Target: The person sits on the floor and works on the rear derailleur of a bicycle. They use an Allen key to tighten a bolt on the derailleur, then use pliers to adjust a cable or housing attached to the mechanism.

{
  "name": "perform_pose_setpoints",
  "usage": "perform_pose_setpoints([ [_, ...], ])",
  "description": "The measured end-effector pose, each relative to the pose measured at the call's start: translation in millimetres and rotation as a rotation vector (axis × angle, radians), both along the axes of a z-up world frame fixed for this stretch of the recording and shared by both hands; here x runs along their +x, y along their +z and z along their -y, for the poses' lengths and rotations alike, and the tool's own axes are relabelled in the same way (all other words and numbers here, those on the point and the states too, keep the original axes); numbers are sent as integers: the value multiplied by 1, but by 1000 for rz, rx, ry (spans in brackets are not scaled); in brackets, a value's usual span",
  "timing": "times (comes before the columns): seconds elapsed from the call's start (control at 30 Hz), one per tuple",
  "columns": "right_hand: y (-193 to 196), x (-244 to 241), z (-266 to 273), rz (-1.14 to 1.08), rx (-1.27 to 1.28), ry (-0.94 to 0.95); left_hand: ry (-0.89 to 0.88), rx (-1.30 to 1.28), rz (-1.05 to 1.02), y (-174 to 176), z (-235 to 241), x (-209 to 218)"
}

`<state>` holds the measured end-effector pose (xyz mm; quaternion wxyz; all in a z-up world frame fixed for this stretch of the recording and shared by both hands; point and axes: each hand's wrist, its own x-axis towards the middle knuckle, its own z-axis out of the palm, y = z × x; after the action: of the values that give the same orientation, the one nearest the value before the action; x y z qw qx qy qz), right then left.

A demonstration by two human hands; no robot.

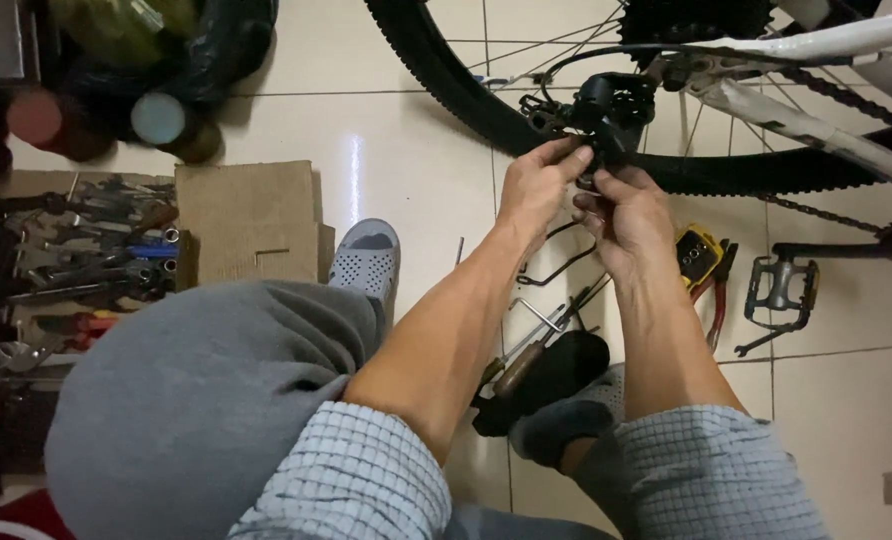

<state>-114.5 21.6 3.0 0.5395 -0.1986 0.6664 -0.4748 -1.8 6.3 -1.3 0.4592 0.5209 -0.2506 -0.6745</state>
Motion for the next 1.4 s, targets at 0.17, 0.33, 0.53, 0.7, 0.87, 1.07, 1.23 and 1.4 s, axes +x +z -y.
perform_pose_setpoints([
  [0.17,-6,-4,3,2,18,-31,21,130,-89,-4,6,5],
  [0.33,-8,-7,3,1,24,-30,157,325,-249,-13,22,-4],
  [0.53,2,-1,3,56,31,-78,153,419,-368,-2,28,1],
  [0.7,-7,-5,6,7,37,-76,95,411,-236,17,27,8],
  [0.87,-13,-5,12,74,30,-90,75,410,-171,24,23,18],
  [1.07,1,6,10,187,25,-124,9,342,-98,38,17,25],
  [1.23,-2,6,11,233,13,-139,-23,322,-69,41,17,27],
  [1.4,6,10,7,246,21,-150,13,360,-106,35,16,25],
])
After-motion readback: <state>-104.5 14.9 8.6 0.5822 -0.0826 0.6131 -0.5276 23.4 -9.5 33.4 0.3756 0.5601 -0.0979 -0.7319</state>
